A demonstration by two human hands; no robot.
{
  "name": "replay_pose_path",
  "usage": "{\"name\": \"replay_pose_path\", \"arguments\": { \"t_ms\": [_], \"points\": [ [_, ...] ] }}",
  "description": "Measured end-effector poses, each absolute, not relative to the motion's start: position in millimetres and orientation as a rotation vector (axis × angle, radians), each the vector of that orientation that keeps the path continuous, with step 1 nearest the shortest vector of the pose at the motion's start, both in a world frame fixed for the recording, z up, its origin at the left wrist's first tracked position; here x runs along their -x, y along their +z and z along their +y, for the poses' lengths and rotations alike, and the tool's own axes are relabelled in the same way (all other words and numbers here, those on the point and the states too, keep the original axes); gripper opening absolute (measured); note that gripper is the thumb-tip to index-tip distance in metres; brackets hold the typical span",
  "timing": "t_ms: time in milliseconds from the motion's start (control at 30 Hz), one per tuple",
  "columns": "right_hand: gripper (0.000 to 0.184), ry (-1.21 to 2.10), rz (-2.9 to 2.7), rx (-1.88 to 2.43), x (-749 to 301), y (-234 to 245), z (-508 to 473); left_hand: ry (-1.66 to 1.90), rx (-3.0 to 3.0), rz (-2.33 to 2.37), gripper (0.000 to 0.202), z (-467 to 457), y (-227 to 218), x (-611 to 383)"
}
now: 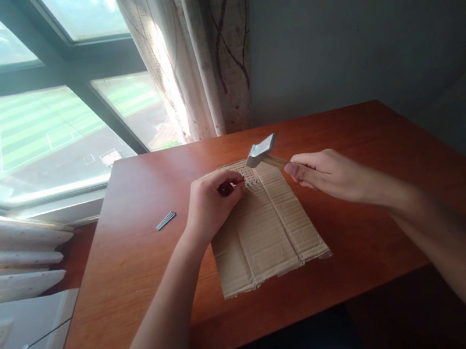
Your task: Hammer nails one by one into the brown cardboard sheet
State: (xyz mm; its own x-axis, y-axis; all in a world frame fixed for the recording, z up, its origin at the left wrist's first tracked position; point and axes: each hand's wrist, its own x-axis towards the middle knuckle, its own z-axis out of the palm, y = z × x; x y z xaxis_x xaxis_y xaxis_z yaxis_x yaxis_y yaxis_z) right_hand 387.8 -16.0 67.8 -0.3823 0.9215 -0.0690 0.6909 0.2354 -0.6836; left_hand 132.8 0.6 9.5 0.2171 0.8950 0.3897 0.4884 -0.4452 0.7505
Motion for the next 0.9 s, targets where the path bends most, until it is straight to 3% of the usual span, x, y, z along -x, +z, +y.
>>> {"name": "replay_pose_path", "arguments": {
  "t_ms": [367,900],
  "points": [
    [0.056,0.933,-2.196,1.308,-377,96,-14,1.122,-2.03,1.273,0.007,1,10,-133],
    [0.054,0.912,-2.139,1.304,-376,100,-13,1.091,-2.036,1.271,0.008,2,9,-132]
  ]
}}
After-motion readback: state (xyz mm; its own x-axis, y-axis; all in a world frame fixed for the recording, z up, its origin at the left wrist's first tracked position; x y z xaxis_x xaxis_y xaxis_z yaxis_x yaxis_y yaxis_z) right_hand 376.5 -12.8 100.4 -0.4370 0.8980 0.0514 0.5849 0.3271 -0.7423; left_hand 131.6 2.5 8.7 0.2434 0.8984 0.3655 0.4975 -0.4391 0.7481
